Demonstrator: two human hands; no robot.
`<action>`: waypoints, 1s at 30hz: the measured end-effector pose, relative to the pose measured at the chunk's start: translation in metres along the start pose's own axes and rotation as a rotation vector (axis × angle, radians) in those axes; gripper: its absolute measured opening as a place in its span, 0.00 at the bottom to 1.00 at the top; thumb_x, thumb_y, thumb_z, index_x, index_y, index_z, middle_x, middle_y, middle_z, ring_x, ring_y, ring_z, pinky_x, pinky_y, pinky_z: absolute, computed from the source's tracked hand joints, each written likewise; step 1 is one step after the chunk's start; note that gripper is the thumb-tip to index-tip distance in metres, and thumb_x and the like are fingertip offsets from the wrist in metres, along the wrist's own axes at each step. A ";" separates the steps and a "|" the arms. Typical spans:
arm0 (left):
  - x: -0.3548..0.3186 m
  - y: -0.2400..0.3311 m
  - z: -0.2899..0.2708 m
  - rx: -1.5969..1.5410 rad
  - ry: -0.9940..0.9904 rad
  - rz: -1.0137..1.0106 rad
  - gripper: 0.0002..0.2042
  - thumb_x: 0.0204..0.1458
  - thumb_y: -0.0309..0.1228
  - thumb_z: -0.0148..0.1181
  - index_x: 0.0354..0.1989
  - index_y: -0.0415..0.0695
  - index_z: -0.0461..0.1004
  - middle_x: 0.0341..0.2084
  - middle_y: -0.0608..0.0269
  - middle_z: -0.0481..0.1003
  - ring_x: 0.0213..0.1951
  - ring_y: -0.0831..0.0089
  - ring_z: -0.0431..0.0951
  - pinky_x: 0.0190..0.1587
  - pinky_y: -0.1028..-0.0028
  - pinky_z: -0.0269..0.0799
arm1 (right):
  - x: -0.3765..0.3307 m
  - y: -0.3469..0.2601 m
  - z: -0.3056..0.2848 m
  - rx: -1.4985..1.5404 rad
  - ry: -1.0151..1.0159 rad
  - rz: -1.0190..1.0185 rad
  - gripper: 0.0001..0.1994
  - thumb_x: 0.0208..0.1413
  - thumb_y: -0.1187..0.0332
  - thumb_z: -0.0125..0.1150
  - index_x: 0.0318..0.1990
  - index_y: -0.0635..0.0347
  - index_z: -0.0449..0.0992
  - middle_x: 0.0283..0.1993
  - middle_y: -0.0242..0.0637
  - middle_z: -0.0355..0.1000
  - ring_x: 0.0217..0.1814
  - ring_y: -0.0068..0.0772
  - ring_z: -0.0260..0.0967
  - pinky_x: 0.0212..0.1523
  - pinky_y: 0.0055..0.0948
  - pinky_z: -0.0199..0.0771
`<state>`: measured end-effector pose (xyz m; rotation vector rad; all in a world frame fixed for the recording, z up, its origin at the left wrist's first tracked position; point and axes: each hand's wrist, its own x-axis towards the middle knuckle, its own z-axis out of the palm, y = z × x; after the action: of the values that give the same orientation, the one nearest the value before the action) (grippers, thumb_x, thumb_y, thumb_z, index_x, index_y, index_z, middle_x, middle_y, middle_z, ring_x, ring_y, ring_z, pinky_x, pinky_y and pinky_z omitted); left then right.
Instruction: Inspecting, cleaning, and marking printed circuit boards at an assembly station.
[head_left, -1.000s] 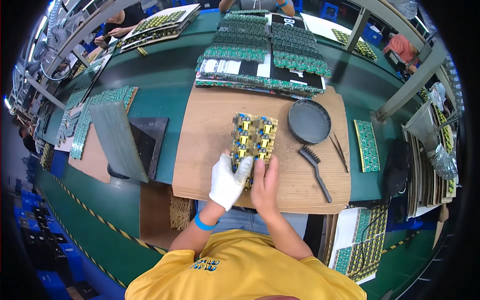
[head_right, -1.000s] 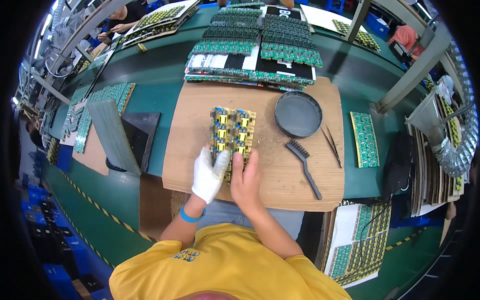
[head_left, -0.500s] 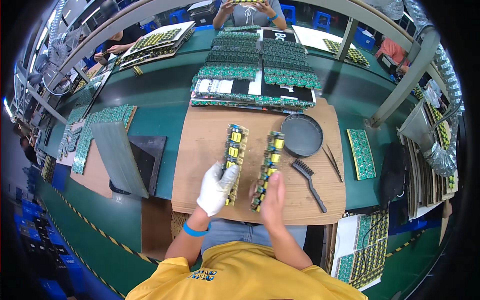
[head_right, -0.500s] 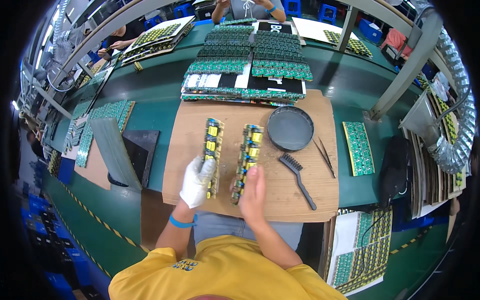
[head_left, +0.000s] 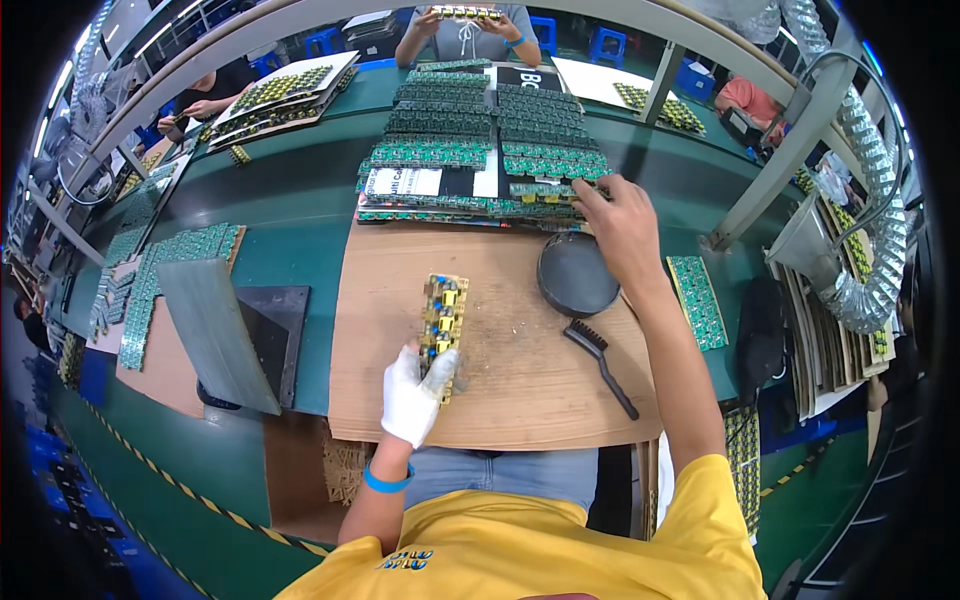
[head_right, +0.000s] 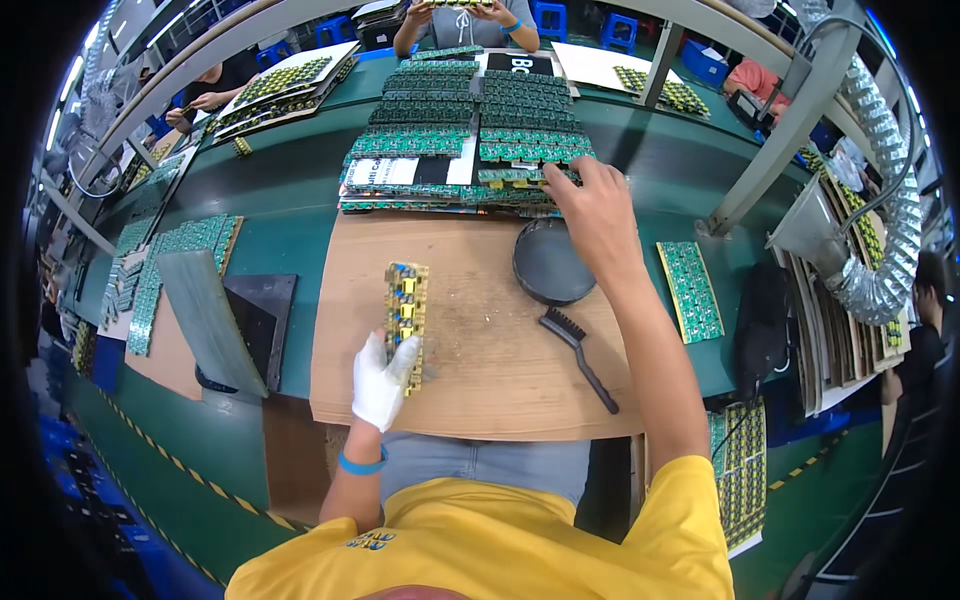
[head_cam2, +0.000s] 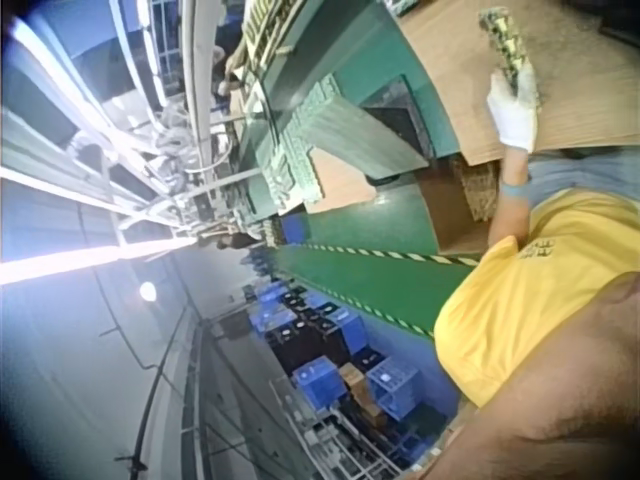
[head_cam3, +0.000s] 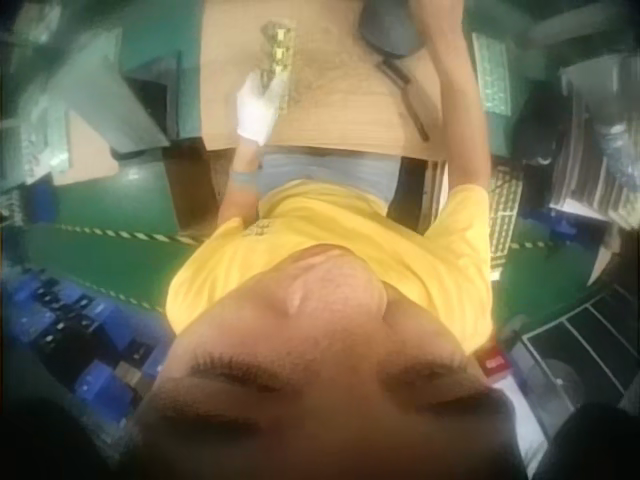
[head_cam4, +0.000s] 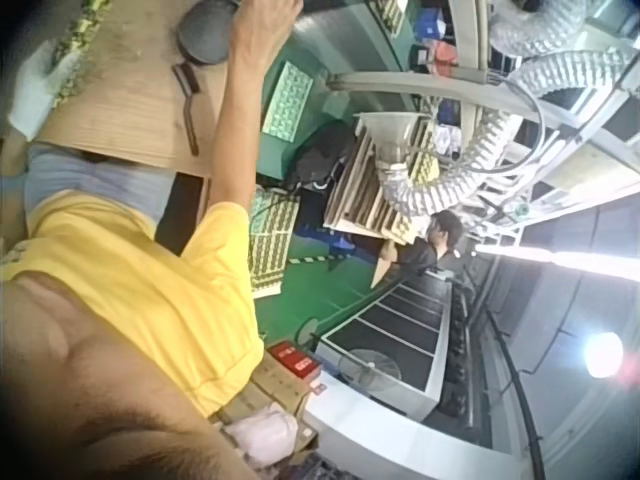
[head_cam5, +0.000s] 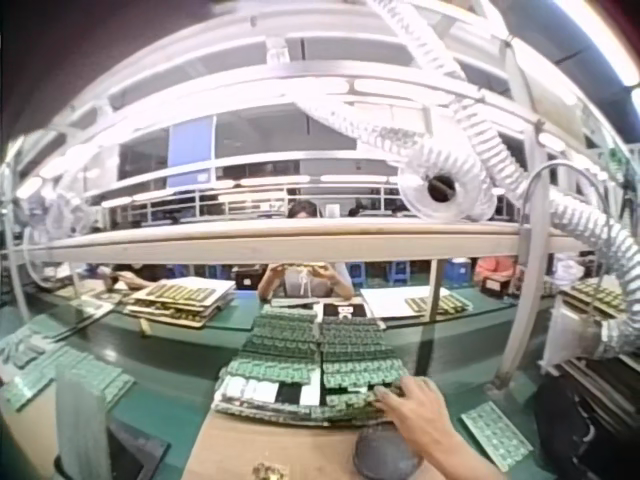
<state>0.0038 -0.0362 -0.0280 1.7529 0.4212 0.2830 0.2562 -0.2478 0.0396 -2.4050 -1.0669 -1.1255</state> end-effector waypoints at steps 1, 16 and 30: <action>-0.003 -0.004 0.001 -0.032 0.032 0.023 0.16 0.61 0.38 0.66 0.42 0.36 0.74 0.27 0.60 0.80 0.28 0.76 0.81 0.31 0.72 0.77 | -0.001 0.008 0.009 -0.034 -0.019 -0.067 0.15 0.58 0.67 0.67 0.52 0.53 0.80 0.46 0.42 0.74 0.46 0.49 0.72 0.47 0.44 0.73; 0.002 -0.018 -0.001 -0.162 -0.011 -0.007 0.17 0.60 0.40 0.68 0.40 0.35 0.75 0.27 0.62 0.78 0.27 0.77 0.80 0.31 0.74 0.76 | 0.009 0.031 0.044 -0.118 -0.261 0.051 0.28 0.65 0.47 0.56 0.70 0.40 0.68 0.71 0.56 0.59 0.74 0.60 0.56 0.71 0.50 0.59; 0.002 -0.009 -0.005 -0.168 -0.027 0.020 0.14 0.60 0.34 0.68 0.40 0.35 0.74 0.28 0.64 0.78 0.28 0.81 0.78 0.31 0.74 0.77 | 0.042 0.058 0.070 0.154 -0.528 0.230 0.31 0.66 0.40 0.52 0.71 0.43 0.67 0.75 0.57 0.56 0.77 0.63 0.51 0.74 0.49 0.55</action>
<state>0.0023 -0.0290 -0.0359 1.5958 0.3502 0.3002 0.3541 -0.2302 0.0284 -2.6745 -0.9351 -0.3231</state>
